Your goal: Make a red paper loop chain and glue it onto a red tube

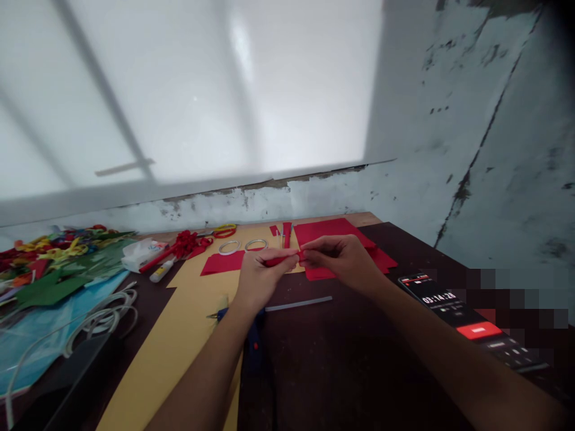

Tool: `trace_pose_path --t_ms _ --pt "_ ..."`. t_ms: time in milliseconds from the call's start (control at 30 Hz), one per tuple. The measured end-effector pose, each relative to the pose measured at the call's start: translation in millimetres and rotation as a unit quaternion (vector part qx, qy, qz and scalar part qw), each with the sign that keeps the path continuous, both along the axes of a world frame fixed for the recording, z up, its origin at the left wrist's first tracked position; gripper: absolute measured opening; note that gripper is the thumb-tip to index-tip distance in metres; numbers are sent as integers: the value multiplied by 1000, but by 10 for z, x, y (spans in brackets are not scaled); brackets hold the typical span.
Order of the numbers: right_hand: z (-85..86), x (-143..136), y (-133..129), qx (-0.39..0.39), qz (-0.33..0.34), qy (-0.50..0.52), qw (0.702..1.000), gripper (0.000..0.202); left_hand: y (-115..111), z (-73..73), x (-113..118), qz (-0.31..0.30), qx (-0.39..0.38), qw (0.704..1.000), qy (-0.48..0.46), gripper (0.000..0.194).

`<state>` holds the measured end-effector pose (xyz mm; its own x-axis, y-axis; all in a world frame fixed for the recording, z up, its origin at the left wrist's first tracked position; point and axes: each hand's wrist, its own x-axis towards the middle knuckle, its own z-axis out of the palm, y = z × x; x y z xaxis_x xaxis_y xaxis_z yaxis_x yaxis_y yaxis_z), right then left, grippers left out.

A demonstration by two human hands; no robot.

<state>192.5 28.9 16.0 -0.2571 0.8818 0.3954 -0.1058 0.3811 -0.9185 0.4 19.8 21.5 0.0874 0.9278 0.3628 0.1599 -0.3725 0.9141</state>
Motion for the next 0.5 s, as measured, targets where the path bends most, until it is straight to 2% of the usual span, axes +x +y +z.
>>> trace_pose_path --t_ms 167,333,500 --pt "33 14 -5 -27 20 12 999 19 -6 7 -7 -10 -14 1000 10 20" --pt "55 43 6 -20 -32 -2 999 19 17 4 -11 -41 -66 997 -10 24" --pt "48 56 22 -2 -71 -15 997 20 47 -8 -28 -27 -81 995 -50 26"
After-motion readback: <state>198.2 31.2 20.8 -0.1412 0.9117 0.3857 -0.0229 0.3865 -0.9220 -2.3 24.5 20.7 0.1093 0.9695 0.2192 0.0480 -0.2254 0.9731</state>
